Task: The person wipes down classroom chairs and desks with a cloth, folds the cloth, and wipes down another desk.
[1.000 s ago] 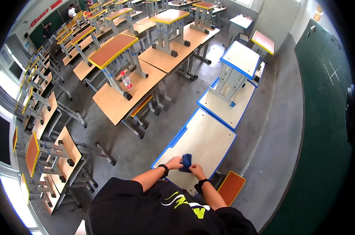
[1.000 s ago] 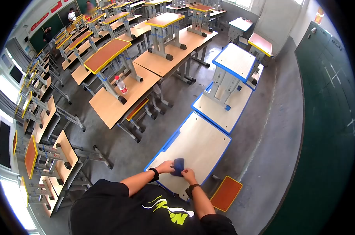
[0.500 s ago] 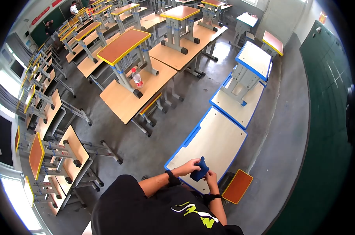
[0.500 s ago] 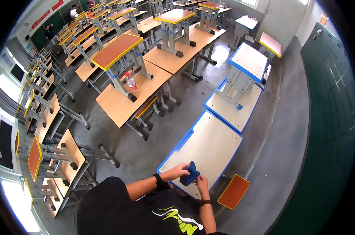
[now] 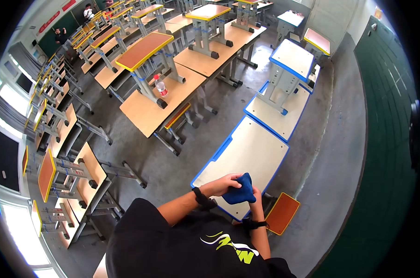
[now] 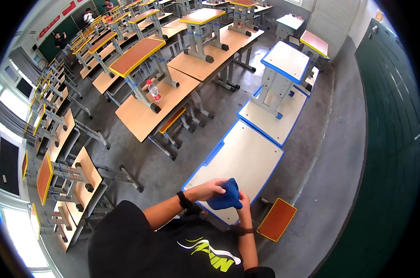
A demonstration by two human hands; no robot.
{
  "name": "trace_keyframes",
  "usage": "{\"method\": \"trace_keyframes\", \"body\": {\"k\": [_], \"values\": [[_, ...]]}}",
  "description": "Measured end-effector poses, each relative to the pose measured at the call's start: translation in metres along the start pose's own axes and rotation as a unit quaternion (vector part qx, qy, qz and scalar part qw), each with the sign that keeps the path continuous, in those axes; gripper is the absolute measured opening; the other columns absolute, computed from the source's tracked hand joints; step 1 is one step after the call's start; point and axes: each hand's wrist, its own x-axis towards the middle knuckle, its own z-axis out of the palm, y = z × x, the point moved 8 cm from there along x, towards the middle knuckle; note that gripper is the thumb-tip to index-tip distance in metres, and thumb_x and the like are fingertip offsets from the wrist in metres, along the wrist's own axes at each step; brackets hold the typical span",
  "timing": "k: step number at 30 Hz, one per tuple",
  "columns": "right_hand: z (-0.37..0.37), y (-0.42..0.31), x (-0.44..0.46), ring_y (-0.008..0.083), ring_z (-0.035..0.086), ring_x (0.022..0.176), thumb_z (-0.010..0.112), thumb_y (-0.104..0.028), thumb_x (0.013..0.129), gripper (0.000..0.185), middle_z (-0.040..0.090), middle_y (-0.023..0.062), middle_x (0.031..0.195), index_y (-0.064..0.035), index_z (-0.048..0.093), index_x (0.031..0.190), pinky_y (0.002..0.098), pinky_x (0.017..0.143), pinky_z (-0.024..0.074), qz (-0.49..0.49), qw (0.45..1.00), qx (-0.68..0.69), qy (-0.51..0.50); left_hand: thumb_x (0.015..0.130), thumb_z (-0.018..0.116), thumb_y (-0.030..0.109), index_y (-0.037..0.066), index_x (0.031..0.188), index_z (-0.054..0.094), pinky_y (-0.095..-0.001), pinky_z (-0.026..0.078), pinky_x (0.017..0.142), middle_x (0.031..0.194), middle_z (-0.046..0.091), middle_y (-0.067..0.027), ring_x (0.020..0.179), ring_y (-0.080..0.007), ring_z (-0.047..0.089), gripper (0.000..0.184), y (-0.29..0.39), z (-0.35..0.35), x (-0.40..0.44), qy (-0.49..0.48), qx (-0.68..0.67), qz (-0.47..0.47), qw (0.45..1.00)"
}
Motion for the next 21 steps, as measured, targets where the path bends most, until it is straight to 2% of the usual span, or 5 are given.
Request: {"method": "trace_keyframes", "body": {"k": [3, 6, 10, 16, 21], "values": [[-0.004, -0.052, -0.013, 0.0095, 0.065, 0.083, 0.064, -0.008, 0.096, 0.014, 0.073, 0.0015, 0.096, -0.0009, 0.072, 0.105, 0.0259, 0.072, 0.0528, -0.019, 0.996, 0.087, -0.026, 0.090, 0.067, 0.013, 0.002, 0.136, 0.056, -0.0307, 0.049, 0.101, 0.122, 0.064, -0.0060, 0.109, -0.0132, 0.061, 0.049, -0.015, 0.027, 0.008, 0.006, -0.014, 0.017, 1.000], [-0.031, -0.066, -0.022, 0.0100, 0.066, 0.089, 0.062, -0.008, 0.098, 0.022, 0.075, 0.0029, 0.103, 0.0017, 0.073, 0.113, 0.0268, 0.080, 0.0542, -0.065, 0.993, -0.061, -0.076, 0.091, 0.070, 0.013, 0.004, 0.128, 0.058, -0.0305, 0.052, 0.097, 0.119, 0.066, -0.0067, 0.109, -0.0139, 0.063, 0.040, -0.030, 0.050, 0.018, 0.053, 0.018, 0.024, 0.998], [-0.078, -0.025, -0.030, 0.0102, 0.067, 0.092, 0.062, -0.008, 0.097, 0.022, 0.075, 0.0035, 0.105, 0.0022, 0.073, 0.114, 0.0273, 0.083, 0.0548, -0.011, 0.983, 0.131, -0.130, 0.092, 0.073, 0.011, 0.006, 0.125, 0.055, -0.0286, 0.056, 0.091, 0.114, 0.067, -0.0066, 0.103, -0.0139, 0.066, 0.038, -0.049, 0.087, 0.031, 0.120, -0.001, 0.050, 0.992], [-0.138, -0.031, -0.058, 0.0107, 0.068, 0.094, 0.062, -0.006, 0.097, 0.020, 0.076, 0.0032, 0.104, 0.0032, 0.074, 0.111, 0.0284, 0.086, 0.0548, -0.034, 0.972, 0.156, -0.169, 0.096, 0.072, 0.011, 0.009, 0.125, 0.054, -0.0259, 0.055, 0.087, 0.113, 0.065, -0.0043, 0.099, -0.0105, 0.065, 0.034, -0.060, 0.127, 0.041, 0.174, -0.009, 0.093, 0.980], [-0.148, -0.043, -0.072, 0.0095, 0.067, 0.089, 0.061, -0.008, 0.099, 0.020, 0.075, 0.0013, 0.099, 0.0025, 0.076, 0.108, 0.0271, 0.082, 0.0544, 0.022, 0.967, 0.188, -0.171, 0.097, 0.072, 0.016, 0.008, 0.125, 0.056, -0.0248, 0.054, 0.080, 0.107, 0.066, -0.0032, 0.094, -0.0098, 0.065, 0.033, -0.071, 0.142, 0.034, 0.203, 0.038, 0.082, 0.975]]}}
